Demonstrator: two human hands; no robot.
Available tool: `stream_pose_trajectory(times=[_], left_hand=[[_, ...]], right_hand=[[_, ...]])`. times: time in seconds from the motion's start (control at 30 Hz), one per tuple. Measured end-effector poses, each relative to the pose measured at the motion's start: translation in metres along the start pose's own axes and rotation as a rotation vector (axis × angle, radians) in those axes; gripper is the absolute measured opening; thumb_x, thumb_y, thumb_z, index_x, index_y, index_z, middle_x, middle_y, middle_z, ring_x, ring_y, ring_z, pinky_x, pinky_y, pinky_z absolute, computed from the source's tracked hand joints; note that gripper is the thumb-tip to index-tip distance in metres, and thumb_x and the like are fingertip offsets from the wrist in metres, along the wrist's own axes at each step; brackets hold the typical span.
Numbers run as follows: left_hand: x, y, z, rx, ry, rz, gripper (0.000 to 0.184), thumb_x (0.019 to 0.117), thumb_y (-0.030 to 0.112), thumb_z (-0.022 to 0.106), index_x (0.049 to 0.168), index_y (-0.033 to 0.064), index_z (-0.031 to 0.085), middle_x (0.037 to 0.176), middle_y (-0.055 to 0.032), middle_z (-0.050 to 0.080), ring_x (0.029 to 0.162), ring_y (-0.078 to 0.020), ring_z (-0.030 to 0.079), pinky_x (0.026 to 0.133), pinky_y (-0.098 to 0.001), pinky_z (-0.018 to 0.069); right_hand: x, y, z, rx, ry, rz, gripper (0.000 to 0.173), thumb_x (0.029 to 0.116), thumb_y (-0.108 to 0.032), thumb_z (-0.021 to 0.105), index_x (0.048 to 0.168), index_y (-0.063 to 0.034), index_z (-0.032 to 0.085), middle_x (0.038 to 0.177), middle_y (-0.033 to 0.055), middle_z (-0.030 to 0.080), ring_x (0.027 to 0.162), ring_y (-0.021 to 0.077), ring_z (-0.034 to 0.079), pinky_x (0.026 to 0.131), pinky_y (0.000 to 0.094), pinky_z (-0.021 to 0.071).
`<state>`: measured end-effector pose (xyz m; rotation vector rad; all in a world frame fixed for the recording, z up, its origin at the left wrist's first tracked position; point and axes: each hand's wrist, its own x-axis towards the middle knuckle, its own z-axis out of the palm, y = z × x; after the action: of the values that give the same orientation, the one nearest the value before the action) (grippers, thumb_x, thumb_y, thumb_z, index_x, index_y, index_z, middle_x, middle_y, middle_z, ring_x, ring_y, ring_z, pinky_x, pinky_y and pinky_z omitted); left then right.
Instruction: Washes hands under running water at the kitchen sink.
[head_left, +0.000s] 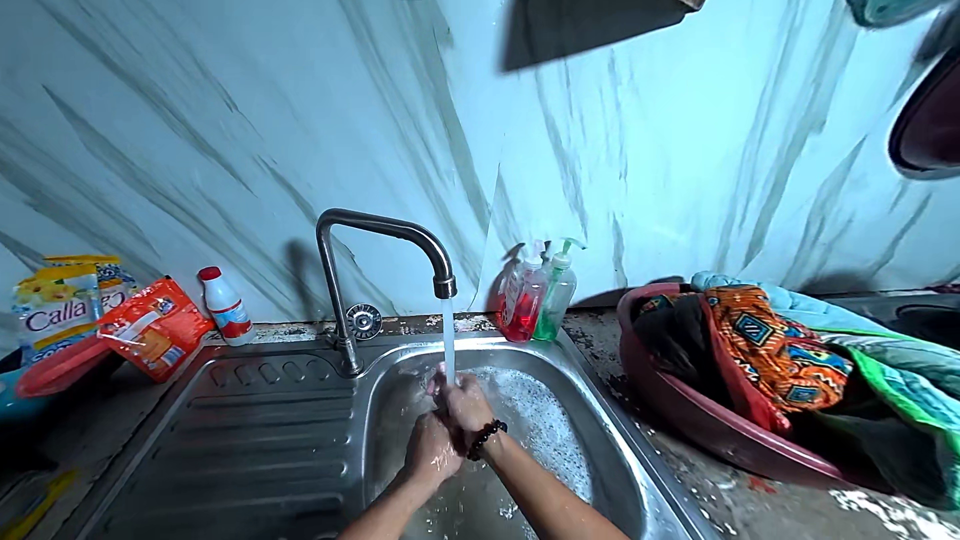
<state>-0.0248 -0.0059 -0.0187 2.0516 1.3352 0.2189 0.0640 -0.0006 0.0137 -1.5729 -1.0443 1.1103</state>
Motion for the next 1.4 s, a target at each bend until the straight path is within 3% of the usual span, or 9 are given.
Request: stream_pose_trajectory(times=[0.13, 0.3, 0.47, 0.7, 0.87, 1.0, 1.1, 1.27, 1.4], left_hand=[[0.004, -0.008, 0.012, 0.148, -0.173, 0.007, 0.036, 0.0966, 0.022, 0.065, 0.121, -0.0044, 0.066, 0.121, -0.0250, 0.068, 0.118, -0.0387, 0.064, 0.101, -0.0564, 0.0482], [-0.001, -0.004, 0.030, 0.256, -0.237, 0.217, 0.033, 0.0961, 0.014, 0.063, 0.119, -0.0092, 0.066, 0.123, -0.0276, 0.067, 0.120, -0.0413, 0.063, 0.104, -0.0550, 0.0456], [0.016, 0.016, 0.034, 0.275, -0.238, 0.525, 0.068, 0.0879, 0.024, 0.077, 0.143, -0.0046, 0.051, 0.146, -0.0302, 0.049, 0.139, -0.0448, 0.045, 0.116, -0.0577, 0.0318], [0.043, -0.038, 0.018, -0.024, -0.579, 0.134, 0.048, 0.1024, 0.021, 0.064, 0.138, -0.0096, 0.052, 0.130, -0.0317, 0.060, 0.119, -0.0400, 0.061, 0.106, -0.0509, 0.0458], [0.051, -0.023, -0.002, -0.231, -0.476, -0.137, 0.042, 0.1114, 0.030, 0.045, 0.136, -0.0022, 0.054, 0.119, -0.0186, 0.063, 0.098, -0.0210, 0.062, 0.089, -0.0365, 0.0499], [0.040, -0.004, -0.028, -0.401, -0.403, -0.104, 0.029, 0.1095, 0.016, 0.049, 0.129, -0.0033, 0.058, 0.117, -0.0138, 0.066, 0.097, -0.0129, 0.065, 0.087, -0.0284, 0.0521], [0.038, 0.000, -0.035, -0.376, -0.394, -0.070, 0.029, 0.1090, 0.016, 0.050, 0.129, -0.0036, 0.058, 0.116, -0.0144, 0.066, 0.096, -0.0131, 0.063, 0.087, -0.0286, 0.0509], [0.045, -0.009, -0.029, -0.260, -0.457, -0.084, 0.032, 0.1079, 0.017, 0.053, 0.135, -0.0012, 0.056, 0.119, -0.0171, 0.063, 0.098, -0.0171, 0.061, 0.089, -0.0317, 0.0496], [0.056, -0.015, -0.019, -0.243, -0.490, -0.094, 0.033, 0.1074, 0.017, 0.055, 0.135, -0.0009, 0.055, 0.121, -0.0180, 0.062, 0.099, -0.0189, 0.061, 0.090, -0.0336, 0.0495]], right_hand=[[-0.011, 0.029, -0.002, 0.411, 0.142, 0.180, 0.050, 0.1144, -0.029, 0.028, 0.075, -0.0070, 0.048, 0.049, -0.0038, 0.036, 0.037, 0.0064, 0.034, 0.039, 0.0219, 0.0328], [-0.031, 0.040, -0.024, 0.529, 0.141, 0.319, 0.049, 0.1145, -0.035, 0.022, 0.078, -0.0097, 0.043, 0.044, -0.0047, 0.032, 0.032, 0.0070, 0.032, 0.035, 0.0228, 0.0346], [-0.050, -0.004, -0.095, -0.060, 0.023, 0.078, 0.045, 0.1132, -0.028, 0.036, 0.087, -0.0013, 0.061, 0.062, -0.0038, 0.045, 0.050, 0.0041, 0.043, 0.051, 0.0210, 0.0405], [-0.115, -0.003, -0.268, -1.121, -0.176, 0.357, 0.051, 0.1114, -0.034, 0.041, 0.104, 0.0060, 0.072, 0.100, 0.0242, 0.071, 0.095, 0.0365, 0.067, 0.092, 0.0569, 0.0483], [-0.150, 0.059, -0.327, -1.120, 0.052, 0.307, 0.031, 0.1056, -0.019, 0.057, 0.125, 0.0007, 0.070, 0.127, 0.0273, 0.067, 0.123, 0.0458, 0.061, 0.109, 0.0624, 0.0422], [-0.187, 0.109, -0.372, -1.106, 0.238, 0.428, 0.058, 0.1048, -0.043, 0.055, 0.146, -0.0017, 0.054, 0.141, 0.0373, 0.053, 0.135, 0.0562, 0.048, 0.111, 0.0698, 0.0351], [-0.212, 0.153, -0.360, -1.050, 0.333, 0.224, 0.066, 0.1008, -0.040, 0.058, 0.150, 0.0031, 0.048, 0.161, 0.0416, 0.018, 0.151, 0.0602, 0.010, 0.122, 0.0682, 0.0094], [-0.229, 0.133, -0.307, -0.923, 0.463, -0.110, 0.031, 0.1024, -0.003, 0.047, 0.118, 0.0143, 0.068, 0.126, 0.0325, 0.066, 0.121, 0.0491, 0.063, 0.107, 0.0629, 0.0454], [-0.234, 0.132, -0.232, -0.827, 0.099, -0.311, 0.043, 0.1066, -0.021, 0.047, 0.127, 0.0113, 0.065, 0.136, 0.0303, 0.062, 0.130, 0.0445, 0.059, 0.114, 0.0558, 0.0429]])
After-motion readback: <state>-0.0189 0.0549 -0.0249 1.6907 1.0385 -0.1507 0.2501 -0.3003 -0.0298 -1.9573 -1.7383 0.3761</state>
